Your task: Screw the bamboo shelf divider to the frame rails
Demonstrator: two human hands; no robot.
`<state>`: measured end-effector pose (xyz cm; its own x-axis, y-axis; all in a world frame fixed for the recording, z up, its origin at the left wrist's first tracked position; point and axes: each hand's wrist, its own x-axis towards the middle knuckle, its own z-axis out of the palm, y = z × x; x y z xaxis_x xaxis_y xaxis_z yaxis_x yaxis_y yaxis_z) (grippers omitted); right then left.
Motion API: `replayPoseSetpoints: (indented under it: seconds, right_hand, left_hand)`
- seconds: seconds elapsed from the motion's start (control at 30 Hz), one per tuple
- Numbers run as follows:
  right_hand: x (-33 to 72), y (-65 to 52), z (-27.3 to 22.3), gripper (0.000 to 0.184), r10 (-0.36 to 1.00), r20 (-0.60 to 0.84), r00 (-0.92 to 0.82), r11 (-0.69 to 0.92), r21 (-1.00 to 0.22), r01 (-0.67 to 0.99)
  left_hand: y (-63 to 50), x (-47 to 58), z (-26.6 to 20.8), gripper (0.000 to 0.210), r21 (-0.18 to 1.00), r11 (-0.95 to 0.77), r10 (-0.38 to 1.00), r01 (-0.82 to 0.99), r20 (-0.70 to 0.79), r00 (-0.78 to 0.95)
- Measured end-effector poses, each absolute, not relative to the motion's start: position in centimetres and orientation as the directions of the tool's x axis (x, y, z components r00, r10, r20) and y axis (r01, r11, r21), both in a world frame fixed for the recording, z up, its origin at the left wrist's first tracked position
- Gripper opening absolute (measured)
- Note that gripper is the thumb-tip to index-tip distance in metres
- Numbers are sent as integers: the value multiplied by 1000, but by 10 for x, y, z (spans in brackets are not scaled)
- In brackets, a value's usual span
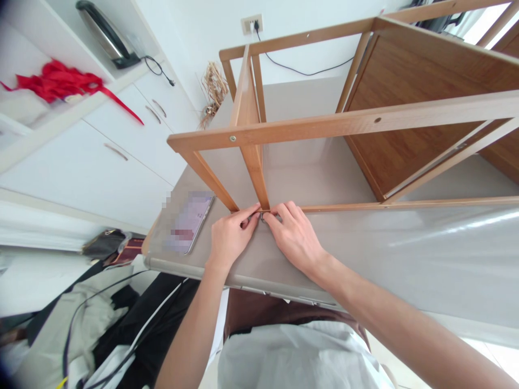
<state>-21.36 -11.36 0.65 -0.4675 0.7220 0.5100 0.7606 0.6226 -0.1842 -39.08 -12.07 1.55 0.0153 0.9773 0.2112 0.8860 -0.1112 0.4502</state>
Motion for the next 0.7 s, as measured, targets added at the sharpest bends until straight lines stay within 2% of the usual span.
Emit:
replayPoseSetpoints:
  seconds: [0.47,0.7]
  right_hand:
    - [-214,-114,9,22,731,504,-460,620,-208,757]
    - [-216,-115,8,19,708,508,-491,635,-154,757]
  left_hand:
    - [-121,-389,15,30,447,-104,978,889,207,11]
    - [-121,-390,15,31,441,-107,978,891,207,15]
